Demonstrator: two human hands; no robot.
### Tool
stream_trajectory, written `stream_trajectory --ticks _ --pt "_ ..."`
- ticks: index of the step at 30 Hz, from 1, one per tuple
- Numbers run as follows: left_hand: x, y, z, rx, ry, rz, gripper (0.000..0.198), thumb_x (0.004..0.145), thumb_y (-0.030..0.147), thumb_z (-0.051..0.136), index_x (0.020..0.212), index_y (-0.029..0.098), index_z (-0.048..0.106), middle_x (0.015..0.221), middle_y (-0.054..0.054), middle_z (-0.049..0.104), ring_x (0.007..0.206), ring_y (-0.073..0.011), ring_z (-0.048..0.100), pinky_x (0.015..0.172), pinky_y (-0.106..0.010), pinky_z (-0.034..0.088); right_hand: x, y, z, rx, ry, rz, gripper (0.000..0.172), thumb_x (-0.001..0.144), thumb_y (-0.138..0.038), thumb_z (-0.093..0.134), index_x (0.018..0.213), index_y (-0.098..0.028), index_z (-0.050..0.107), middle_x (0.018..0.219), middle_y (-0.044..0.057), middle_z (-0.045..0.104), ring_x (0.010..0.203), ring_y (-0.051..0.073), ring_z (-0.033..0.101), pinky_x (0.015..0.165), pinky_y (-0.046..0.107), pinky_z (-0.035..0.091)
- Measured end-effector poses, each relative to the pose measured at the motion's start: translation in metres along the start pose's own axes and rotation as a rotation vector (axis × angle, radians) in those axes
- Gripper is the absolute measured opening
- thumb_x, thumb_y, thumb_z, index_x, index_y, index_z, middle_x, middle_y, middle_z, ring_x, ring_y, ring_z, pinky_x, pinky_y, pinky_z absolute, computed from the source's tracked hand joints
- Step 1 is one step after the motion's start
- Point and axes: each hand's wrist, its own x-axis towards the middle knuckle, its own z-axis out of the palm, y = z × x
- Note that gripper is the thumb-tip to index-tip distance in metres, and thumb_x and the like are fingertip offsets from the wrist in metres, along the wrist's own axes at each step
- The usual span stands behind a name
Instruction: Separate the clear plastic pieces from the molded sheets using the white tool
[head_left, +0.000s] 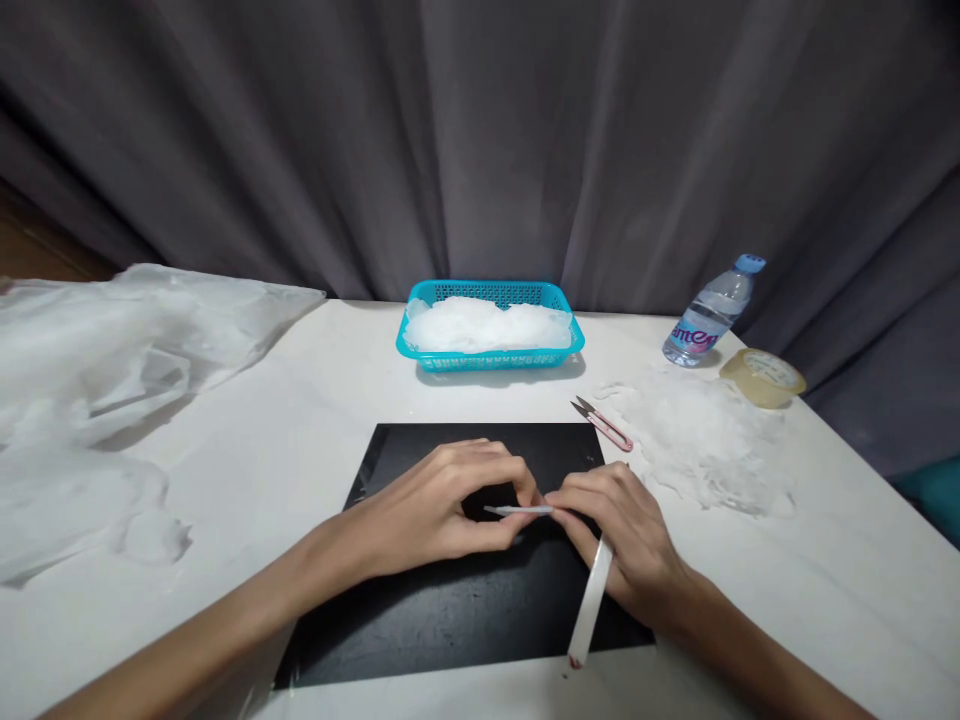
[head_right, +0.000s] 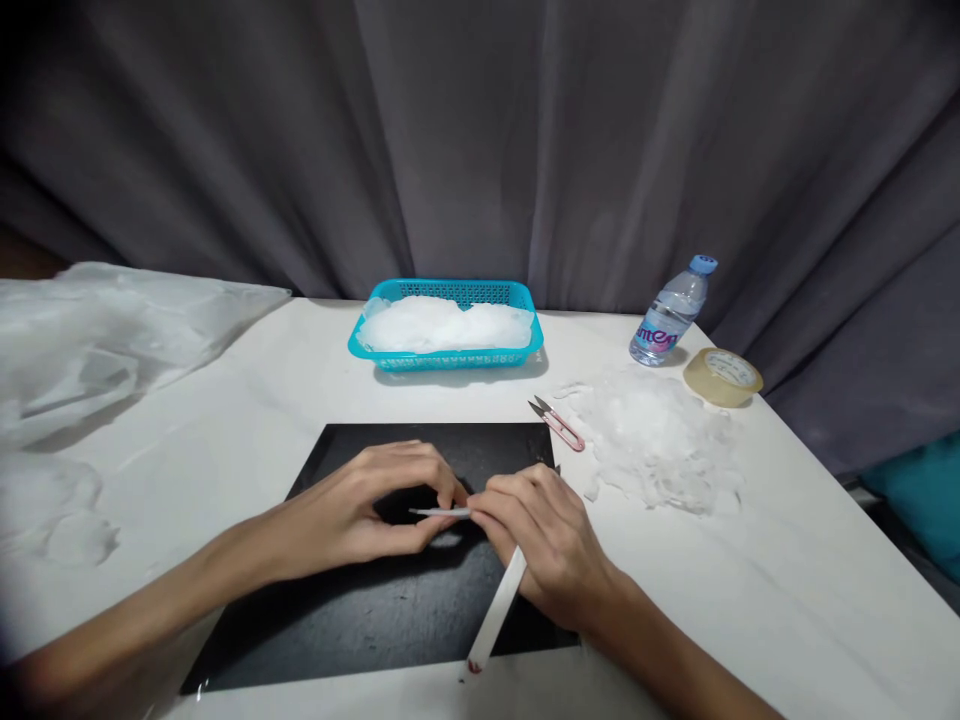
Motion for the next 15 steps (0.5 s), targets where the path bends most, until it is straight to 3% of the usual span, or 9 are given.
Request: stream_trajectory --ticks 3,6,12,15 --pt "-0.001 0.001 0.006 -0.004 0.0 -0.036 0.006 0.094 0.02 0.069 0.097 0.018 0.064 0.091 0.001 0.069 0.084 -0.0146 0.061 0.079 -0.025 0.043 0.0 -0.002 0.0 -0.039 0.001 -0.032 0.019 0.096 -0.006 0.064 0.113 -0.012 0.066 0.095 0.009 0.071 0.085 0.019 0.06 0.075 0.032 0.053" --pt "-0.003 0.001 0.008 -0.034 -0.025 -0.048 0.009 0.101 0.027 0.064 0.106 0.02 0.065 0.099 0.0 0.07 0.09 -0.0143 0.063 0.085 -0.025 0.045 0.001 -0.002 0.0 -0.047 -0.001 -0.018 0.018 0.097 -0.007 0.064 0.114 -0.012 0.065 0.094 0.009 0.07 0.085 0.019 0.06 0.075 0.031 0.052" --pt "-0.004 -0.004 0.0 -0.096 0.004 0.003 0.012 0.104 0.027 0.06 0.109 0.022 0.07 0.107 -0.001 0.075 0.101 -0.0152 0.067 0.095 -0.026 0.046 0.004 0.006 -0.003 -0.013 -0.11 0.019 0.012 0.1 -0.012 0.06 0.111 -0.012 0.064 0.094 0.009 0.071 0.086 0.021 0.062 0.075 0.033 0.052" --pt "-0.004 -0.007 -0.004 -0.105 0.022 0.026 0.011 0.103 0.025 0.063 0.106 0.022 0.073 0.11 -0.001 0.076 0.102 -0.0155 0.069 0.096 -0.026 0.048 0.003 0.008 -0.005 -0.04 -0.084 -0.022 0.011 0.098 -0.007 0.061 0.106 -0.013 0.065 0.091 0.008 0.071 0.084 0.02 0.061 0.073 0.032 0.051"
